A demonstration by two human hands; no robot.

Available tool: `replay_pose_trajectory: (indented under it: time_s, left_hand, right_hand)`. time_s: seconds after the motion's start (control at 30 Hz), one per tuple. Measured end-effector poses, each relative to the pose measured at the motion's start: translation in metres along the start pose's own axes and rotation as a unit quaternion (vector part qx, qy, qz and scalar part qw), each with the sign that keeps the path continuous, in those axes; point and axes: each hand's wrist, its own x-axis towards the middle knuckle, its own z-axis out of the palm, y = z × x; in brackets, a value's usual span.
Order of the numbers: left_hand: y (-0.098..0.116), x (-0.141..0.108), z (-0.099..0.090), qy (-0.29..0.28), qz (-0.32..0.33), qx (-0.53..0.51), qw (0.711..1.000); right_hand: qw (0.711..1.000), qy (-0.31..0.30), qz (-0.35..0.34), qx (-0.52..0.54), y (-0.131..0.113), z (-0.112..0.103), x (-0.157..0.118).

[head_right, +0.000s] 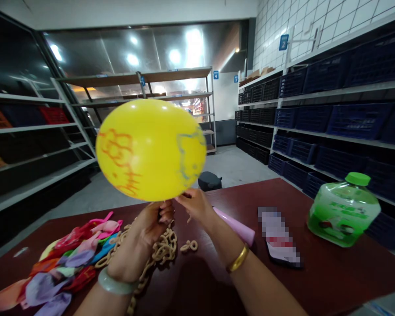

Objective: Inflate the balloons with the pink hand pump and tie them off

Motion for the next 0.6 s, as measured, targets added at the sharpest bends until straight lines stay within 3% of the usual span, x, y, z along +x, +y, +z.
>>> replay_pose_trajectory:
  time_s: [0.1,0.17,0.27,0.37,0.47,0.6]
  left_hand:
    - [-0.008,0.006,-0.009,0.017,0.082,0.055,0.995]
    - [-0.014,0.012,-0.012,0.035,0.139,0.091,0.985]
    - [-0.023,0.021,-0.015,0.078,0.212,0.103,0.969]
    - [-0.028,0.027,-0.017,0.101,0.245,0.075,0.961]
    - [-0.031,0.028,-0.019,0.1,0.255,0.067,0.959]
    - [-0.033,0.025,-0.025,0.11,0.275,0.135,0.946]
  right_hand:
    - [0.998,0.024,-0.032,-0.05,-0.009,0.006,-0.001]
    - [0.982,0.056,-0.125,-0.127,-0.014,0.011,-0.004]
    - [0.915,0.096,-0.262,-0.29,-0.019,0.015,-0.011]
    - [0.863,0.082,-0.316,-0.385,-0.019,0.016,-0.016]
    - [0.865,0.048,-0.348,-0.358,-0.017,0.018,-0.016]
    - [0.911,0.035,-0.334,-0.24,-0.016,0.019,-0.011]
